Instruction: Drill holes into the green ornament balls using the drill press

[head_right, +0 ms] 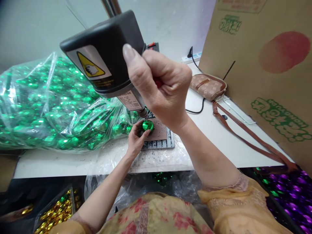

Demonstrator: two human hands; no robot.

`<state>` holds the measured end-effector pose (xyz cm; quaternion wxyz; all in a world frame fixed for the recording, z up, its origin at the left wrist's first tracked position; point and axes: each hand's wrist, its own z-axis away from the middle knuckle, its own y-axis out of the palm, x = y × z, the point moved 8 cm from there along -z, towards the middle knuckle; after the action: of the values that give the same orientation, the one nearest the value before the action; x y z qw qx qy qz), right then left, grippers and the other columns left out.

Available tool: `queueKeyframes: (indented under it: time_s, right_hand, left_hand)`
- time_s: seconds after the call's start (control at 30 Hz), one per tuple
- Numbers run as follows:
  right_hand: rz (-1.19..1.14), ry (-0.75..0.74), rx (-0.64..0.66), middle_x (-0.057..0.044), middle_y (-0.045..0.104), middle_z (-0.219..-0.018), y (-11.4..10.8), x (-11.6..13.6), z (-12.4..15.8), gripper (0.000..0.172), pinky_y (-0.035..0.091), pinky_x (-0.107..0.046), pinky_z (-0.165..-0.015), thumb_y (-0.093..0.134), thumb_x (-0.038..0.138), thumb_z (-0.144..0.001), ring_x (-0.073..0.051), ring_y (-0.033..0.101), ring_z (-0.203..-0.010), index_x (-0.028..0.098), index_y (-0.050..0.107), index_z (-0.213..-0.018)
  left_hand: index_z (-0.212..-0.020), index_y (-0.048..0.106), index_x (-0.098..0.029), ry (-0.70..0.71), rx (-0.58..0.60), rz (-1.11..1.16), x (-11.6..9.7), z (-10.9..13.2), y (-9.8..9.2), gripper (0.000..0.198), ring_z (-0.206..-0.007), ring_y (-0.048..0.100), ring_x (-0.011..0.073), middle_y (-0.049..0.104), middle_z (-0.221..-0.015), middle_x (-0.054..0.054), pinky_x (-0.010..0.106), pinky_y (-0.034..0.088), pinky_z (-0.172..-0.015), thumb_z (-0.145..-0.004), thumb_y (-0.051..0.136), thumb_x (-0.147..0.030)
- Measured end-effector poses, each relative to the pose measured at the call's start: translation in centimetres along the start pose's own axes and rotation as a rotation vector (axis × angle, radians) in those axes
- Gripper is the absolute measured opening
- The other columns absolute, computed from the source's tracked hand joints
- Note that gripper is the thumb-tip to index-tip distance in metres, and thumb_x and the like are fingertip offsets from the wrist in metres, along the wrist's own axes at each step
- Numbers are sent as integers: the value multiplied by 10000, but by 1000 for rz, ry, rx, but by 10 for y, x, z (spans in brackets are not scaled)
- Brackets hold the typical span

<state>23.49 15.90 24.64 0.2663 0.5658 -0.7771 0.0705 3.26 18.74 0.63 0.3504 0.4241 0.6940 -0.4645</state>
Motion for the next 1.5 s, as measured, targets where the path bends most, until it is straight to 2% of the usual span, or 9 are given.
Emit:
queueKeyframes:
  time_s: [0.07,0.13,0.37,0.63,0.9,1.3,1.5]
  right_hand:
    - [48,-8,5,52,291,-504,0,0,0,550,309,-224,-474,494,423,-1001,-14,329,-434,187,328,-532]
    - [43,-2,7,50,290,-508,1,-1,0,553,325,-227,-478,501,446,-993,-18,329,-439,189,335,-532]
    - [-24,23,21,61,271,-519,1,0,-2,527,327,-226,-502,563,306,-969,-11,313,-451,183,297,-531]
    - [-116,-55,-4,61,315,-467,-3,1,9,485,244,-293,-470,574,144,-936,-49,307,-417,191,331,-519]
    - [-69,-214,-52,41,233,-405,-9,1,23,556,242,-368,-436,555,324,-945,-103,261,-364,211,245,-497]
    - [-238,-377,-55,55,219,-524,-12,-4,39,447,211,-281,-417,518,106,-875,-47,224,-410,196,163,-617]
    - [-227,-402,-17,54,221,-546,-13,-8,44,472,201,-269,-429,528,101,-890,-36,237,-425,196,153,-621]
  left_hand:
    - [-1264,652,-231,33,-4,-64,-8,0,1,520,-1165,634,250,692,-1213,95,440,506,-1040,-795,816,-385]
    - [-1245,665,-235,58,-8,-117,-14,-1,3,512,-1190,615,264,691,-1212,90,454,488,-1054,-779,830,-367]
    - [-1254,645,-237,53,46,-103,-17,-4,19,523,-1202,616,256,673,-1243,84,436,488,-1063,-774,827,-339]
    - [-1292,607,-243,15,78,-41,-13,-1,22,557,-1229,613,263,665,-1282,88,454,477,-1087,-782,816,-328]
    - [-1278,609,-238,42,92,-26,-16,-1,22,519,-1225,611,272,668,-1266,93,451,474,-1081,-800,799,-308]
    - [-1266,613,-245,85,70,-76,-22,1,20,508,-1195,619,265,683,-1241,80,426,484,-1045,-801,810,-303]
    - [-1263,608,-243,53,77,-71,-20,0,20,514,-1192,611,259,676,-1253,84,417,475,-1046,-797,813,-316]
